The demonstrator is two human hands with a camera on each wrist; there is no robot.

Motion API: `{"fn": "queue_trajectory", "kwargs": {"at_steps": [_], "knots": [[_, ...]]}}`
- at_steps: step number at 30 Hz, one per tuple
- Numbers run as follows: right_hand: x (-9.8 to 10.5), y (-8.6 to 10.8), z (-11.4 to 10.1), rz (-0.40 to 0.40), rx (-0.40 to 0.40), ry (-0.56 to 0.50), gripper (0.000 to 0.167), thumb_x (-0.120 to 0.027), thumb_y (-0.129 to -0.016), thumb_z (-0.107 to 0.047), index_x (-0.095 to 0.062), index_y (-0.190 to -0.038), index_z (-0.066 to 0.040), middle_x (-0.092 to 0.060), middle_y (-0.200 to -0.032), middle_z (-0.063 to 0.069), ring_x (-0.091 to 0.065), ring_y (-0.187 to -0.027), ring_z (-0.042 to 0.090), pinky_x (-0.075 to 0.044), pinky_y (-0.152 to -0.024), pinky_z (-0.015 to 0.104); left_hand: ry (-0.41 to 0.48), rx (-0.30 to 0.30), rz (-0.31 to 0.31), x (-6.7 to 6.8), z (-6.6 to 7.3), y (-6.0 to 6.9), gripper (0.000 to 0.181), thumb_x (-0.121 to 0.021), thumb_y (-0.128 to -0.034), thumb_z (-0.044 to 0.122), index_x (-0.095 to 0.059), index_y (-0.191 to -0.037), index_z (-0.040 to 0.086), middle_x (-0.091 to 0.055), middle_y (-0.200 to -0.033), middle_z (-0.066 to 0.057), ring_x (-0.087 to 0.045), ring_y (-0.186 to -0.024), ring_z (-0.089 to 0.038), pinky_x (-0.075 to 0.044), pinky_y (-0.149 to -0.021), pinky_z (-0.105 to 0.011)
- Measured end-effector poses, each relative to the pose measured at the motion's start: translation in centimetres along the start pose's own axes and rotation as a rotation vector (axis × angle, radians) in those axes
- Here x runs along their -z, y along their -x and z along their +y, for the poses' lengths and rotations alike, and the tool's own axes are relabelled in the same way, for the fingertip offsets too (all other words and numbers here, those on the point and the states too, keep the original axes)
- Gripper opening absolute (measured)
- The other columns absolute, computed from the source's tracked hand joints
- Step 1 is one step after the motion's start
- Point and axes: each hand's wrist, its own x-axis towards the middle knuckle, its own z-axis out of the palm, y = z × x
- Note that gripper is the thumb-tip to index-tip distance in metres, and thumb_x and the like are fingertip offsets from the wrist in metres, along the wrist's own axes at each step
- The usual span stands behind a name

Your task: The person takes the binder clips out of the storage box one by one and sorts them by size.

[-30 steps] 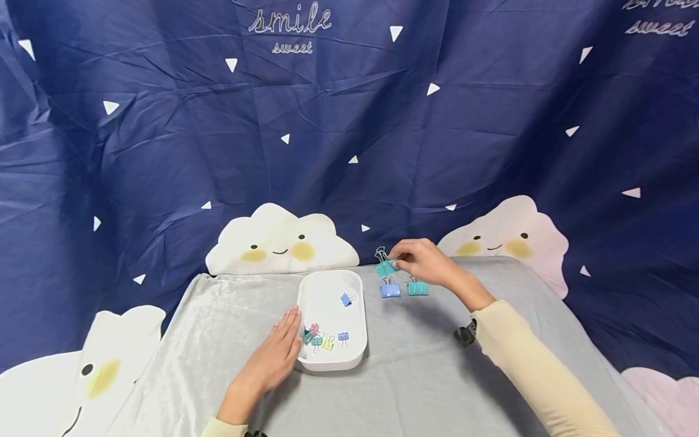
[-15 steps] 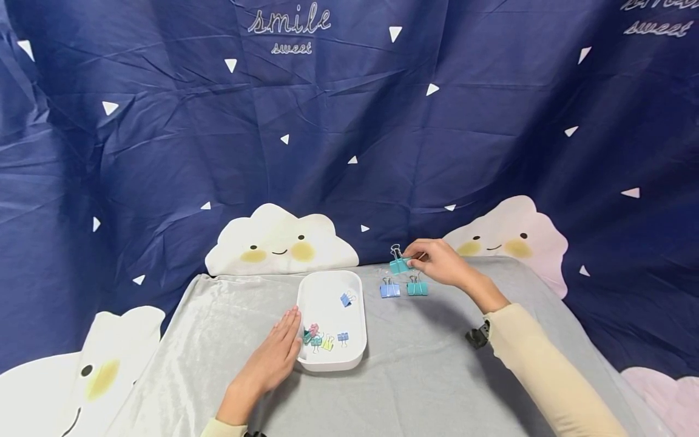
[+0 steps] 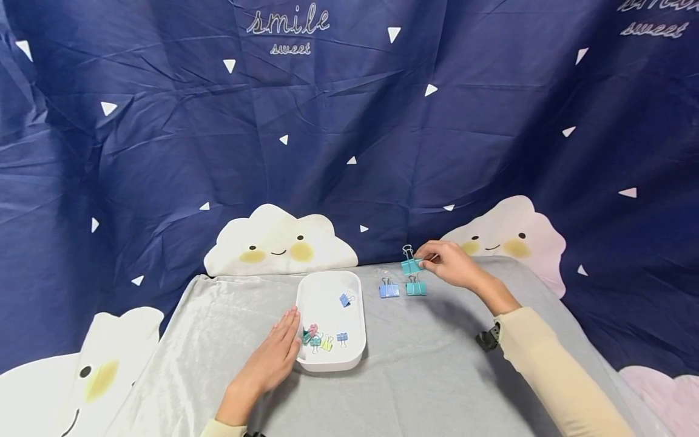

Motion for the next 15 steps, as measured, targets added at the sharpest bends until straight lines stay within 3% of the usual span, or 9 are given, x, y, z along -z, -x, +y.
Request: {"fn": "queue_trajectory", "kwargs": {"at_steps": [7,15], "knots": [[0.1,0.7,1.0,0.039,0.034,-0.005,0.014,-0.078,-0.091,0.004,-0.08,-0.104,0.0,-0.08,-0.105,0.013,-0.076,-0.088,0.023,-0.067,-0.078,0.032,0.001,-0.001,-0.002,0.0,0.0,0.0,0.058,-0.042,-0.1151,0.023,-0.03,-0.166,-0.003,-0.026,-0.176,-0.017,-0.026,-0.164,-0.036,-0.026,-0.134,-0.056],[0.3,1.7,2.1,0.023,0.0,0.014,0.012,-0.077,-0.09,0.006,-0.078,-0.1,-0.001,-0.079,-0.1,0.012,-0.076,-0.087,0.025,-0.067,-0.079,0.036,0.004,-0.001,0.001,0.0,0.0,0.0,0.058,-0.042,-0.1151,0.023,-0.029,-0.166,-0.003,-0.026,-0.176,-0.017,-0.026,-0.164,-0.037,-0.026,-0.134,-0.056]]}}
